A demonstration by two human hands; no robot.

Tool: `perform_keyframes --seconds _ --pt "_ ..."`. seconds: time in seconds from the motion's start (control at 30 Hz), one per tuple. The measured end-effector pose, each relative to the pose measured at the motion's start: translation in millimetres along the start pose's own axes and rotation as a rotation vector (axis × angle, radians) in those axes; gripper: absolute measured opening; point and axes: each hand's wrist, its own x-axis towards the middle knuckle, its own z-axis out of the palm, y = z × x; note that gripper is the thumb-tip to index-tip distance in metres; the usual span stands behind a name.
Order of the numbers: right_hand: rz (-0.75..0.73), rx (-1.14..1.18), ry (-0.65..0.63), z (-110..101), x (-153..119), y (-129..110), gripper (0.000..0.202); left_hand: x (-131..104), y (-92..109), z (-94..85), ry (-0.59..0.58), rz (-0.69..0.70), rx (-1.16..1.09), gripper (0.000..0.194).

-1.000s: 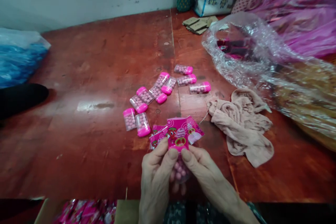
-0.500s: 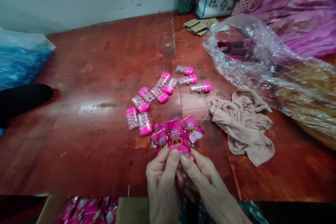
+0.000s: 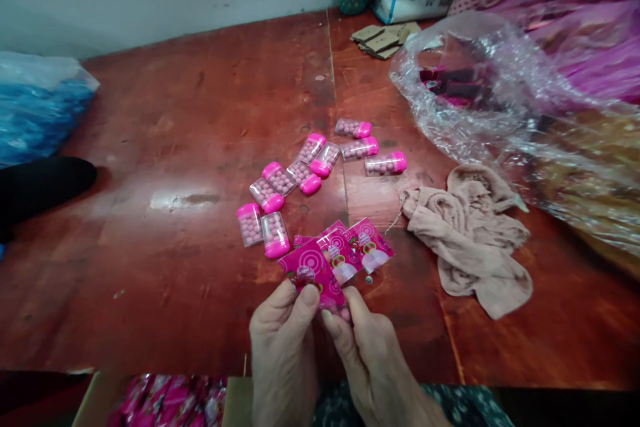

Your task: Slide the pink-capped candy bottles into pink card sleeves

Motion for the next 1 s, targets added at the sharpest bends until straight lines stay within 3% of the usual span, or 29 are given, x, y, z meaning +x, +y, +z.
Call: perform_keyframes --seconds 0.13,0.3,0.4,0.47,0.63,0.9,1.0 --pt "-0.091 0.061 -0.030 -8 10 -3 0.038 1 -8 -0.7 -0.054 -0.128 -0.062 0.022" --pt "0.200 0.395 -0.198 -19 26 -3 0.037 6 -15 -4.9 -0.154 -0.203 -0.095 0.023" --pt "0.329 0.713 -0.374 -21 28 -2 0.031 8 -11 -4.1 -0.106 -0.146 -0.089 0.016" --pt "0.331 0.766 -0.419 -19 26 -2 0.031 9 -7 -2.1 -0.069 -0.094 -0.097 0.014" --pt "0.315 0.484 -0.280 -12 17 1 0.040 9 -3 5.0 -0.027 -0.129 -0.058 0.015" --pt "0.447 0.431 -0.067 -10 5 -7 0.048 -3 -16 12.7 0.036 -0.182 -0.018 0.021" --pt "0.418 0.466 -0.083 -12 10 -5 0.043 -3 -17 10.1 0.043 -0.162 -0.028 0.016"
